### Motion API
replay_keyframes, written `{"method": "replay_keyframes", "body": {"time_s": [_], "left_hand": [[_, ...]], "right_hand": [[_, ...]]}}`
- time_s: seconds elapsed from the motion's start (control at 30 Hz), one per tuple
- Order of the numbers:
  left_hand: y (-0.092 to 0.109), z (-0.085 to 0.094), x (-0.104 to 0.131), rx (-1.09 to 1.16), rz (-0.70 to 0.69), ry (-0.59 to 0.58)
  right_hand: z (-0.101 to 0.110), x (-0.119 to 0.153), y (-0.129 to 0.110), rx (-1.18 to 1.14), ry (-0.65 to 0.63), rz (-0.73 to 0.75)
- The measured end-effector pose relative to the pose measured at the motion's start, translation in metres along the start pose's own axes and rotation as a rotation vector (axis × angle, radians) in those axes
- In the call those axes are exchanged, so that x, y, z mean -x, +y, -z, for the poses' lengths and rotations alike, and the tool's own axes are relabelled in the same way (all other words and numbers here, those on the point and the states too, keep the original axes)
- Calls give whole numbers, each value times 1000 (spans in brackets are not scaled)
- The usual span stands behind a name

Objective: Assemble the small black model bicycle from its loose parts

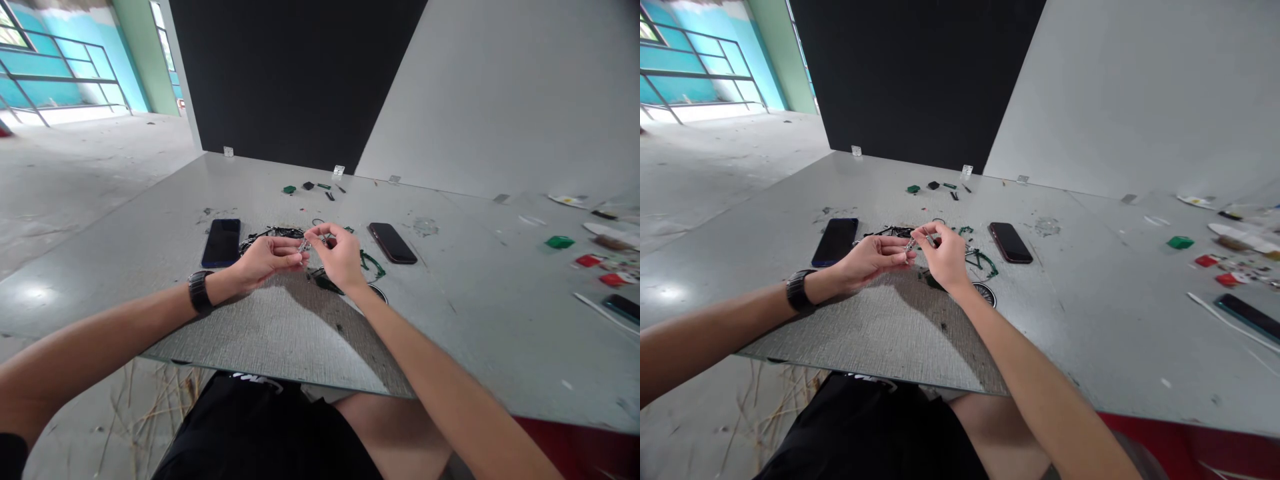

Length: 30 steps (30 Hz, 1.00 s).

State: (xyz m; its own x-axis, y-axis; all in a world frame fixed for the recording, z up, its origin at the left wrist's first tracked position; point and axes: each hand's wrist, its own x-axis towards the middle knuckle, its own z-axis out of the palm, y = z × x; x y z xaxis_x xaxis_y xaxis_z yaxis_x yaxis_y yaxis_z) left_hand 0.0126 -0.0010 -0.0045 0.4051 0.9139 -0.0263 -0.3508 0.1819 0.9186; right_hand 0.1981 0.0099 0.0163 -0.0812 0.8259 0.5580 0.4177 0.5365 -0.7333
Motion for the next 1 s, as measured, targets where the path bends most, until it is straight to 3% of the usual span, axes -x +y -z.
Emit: {"method": "replay_keyframes", "body": {"time_s": [0.7, 1.0], "left_hand": [[4, -3, 2, 102, -16, -54], [7, -4, 2, 28, -8, -57]], "right_hand": [[0, 1, 2, -29, 19, 23], [1, 2, 2, -3, -6, 55]]}}
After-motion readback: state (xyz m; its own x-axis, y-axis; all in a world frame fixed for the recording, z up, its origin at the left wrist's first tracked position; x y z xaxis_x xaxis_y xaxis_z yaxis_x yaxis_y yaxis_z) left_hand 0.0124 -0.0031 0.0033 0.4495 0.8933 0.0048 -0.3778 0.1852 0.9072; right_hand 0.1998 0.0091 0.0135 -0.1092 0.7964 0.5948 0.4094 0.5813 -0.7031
